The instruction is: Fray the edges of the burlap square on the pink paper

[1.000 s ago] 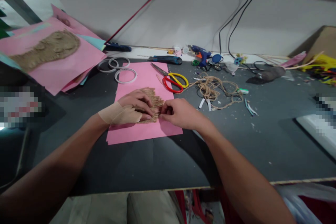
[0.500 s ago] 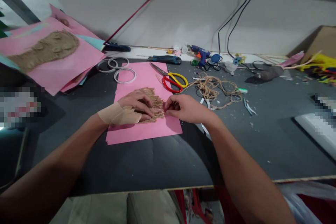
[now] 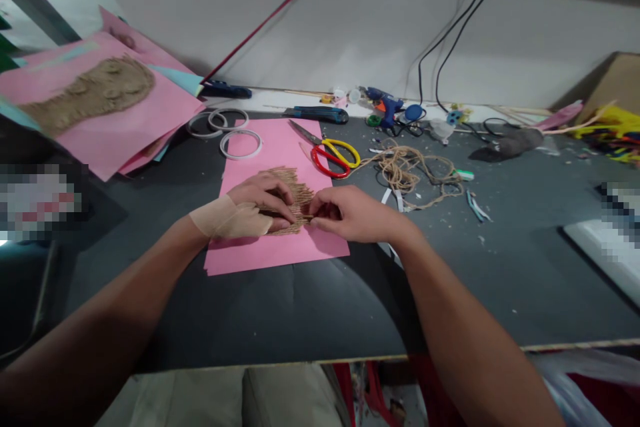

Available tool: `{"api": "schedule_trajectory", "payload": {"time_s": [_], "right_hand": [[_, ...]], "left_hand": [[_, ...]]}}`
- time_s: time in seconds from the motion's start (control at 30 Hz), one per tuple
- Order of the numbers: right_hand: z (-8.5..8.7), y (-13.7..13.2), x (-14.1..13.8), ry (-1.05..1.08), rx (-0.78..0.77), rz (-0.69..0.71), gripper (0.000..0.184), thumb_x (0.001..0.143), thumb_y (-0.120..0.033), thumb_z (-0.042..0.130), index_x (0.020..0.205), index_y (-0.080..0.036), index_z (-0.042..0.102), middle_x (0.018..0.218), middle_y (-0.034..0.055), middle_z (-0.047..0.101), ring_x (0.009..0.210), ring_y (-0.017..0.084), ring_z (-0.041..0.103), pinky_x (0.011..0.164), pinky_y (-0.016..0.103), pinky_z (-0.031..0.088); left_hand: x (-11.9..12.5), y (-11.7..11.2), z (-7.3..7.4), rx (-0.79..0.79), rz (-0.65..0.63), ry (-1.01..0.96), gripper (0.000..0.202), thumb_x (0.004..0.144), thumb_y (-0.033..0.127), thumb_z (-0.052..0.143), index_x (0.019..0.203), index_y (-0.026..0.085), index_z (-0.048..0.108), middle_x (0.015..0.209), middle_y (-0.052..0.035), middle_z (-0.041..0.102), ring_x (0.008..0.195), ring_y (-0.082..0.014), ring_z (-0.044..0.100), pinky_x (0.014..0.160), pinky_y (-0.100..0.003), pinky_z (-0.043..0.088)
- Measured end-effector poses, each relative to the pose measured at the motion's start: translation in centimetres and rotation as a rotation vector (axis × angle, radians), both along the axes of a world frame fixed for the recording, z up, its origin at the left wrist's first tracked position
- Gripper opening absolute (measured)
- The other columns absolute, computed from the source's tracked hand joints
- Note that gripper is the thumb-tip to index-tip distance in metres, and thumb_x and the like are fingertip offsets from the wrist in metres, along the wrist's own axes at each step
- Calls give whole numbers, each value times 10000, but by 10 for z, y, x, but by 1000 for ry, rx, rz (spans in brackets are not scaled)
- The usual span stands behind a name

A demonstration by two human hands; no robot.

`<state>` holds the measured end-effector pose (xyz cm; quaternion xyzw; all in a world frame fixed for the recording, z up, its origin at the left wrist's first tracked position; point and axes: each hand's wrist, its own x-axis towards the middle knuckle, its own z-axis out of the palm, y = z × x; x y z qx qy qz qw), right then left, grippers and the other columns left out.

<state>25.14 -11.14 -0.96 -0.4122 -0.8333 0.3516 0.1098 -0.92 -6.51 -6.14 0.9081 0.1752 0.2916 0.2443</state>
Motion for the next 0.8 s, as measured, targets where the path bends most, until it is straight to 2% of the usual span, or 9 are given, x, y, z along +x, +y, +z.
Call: {"api": "schedule_trajectory", "payload": {"time_s": [0.2,0.37,0.53,0.67,0.8], "right_hand": [[-1,0,-3,-31,9,-25,148,945,-288,643,992,-182,736,898,49,753,744,155,637,712,285,468],[1,-2,-6,-60,15,-66,139,920,-311,664,925,-179,704,813,37,720,687,153,610,667,285,440],[-3,-6,-16,-66,56,-145,220,918,-389,687,837,-188,651,741,21,685,649,147,576,621,282,394],[-10,-6,-22,-63,78,-219,189,912,-347,692,822,-189,642,733,17,686,642,144,569,609,282,377],[-13,-4,-22,-50,77,-226,158,895,-326,714,843,-189,652,735,3,682,646,140,574,609,278,383]], "left_hand": [[0,0,0,29,-20,-39,84,805,269,847,884,294,858,969,-41,770,970,-216,698,1207,-553,393],[0,-1,2,32,-8,-15,74,822,292,839,891,299,862,980,-51,777,965,-220,694,1198,-559,404],[0,-1,-1,33,-12,-11,60,834,328,833,885,310,859,975,-41,780,1001,-216,688,1217,-539,382],[2,-3,1,59,-5,-38,47,835,296,827,870,306,857,951,-31,772,973,-203,683,1208,-523,393],[2,-3,3,70,-16,-41,53,843,275,816,871,296,856,952,-29,769,955,-201,689,1198,-525,397]]}}
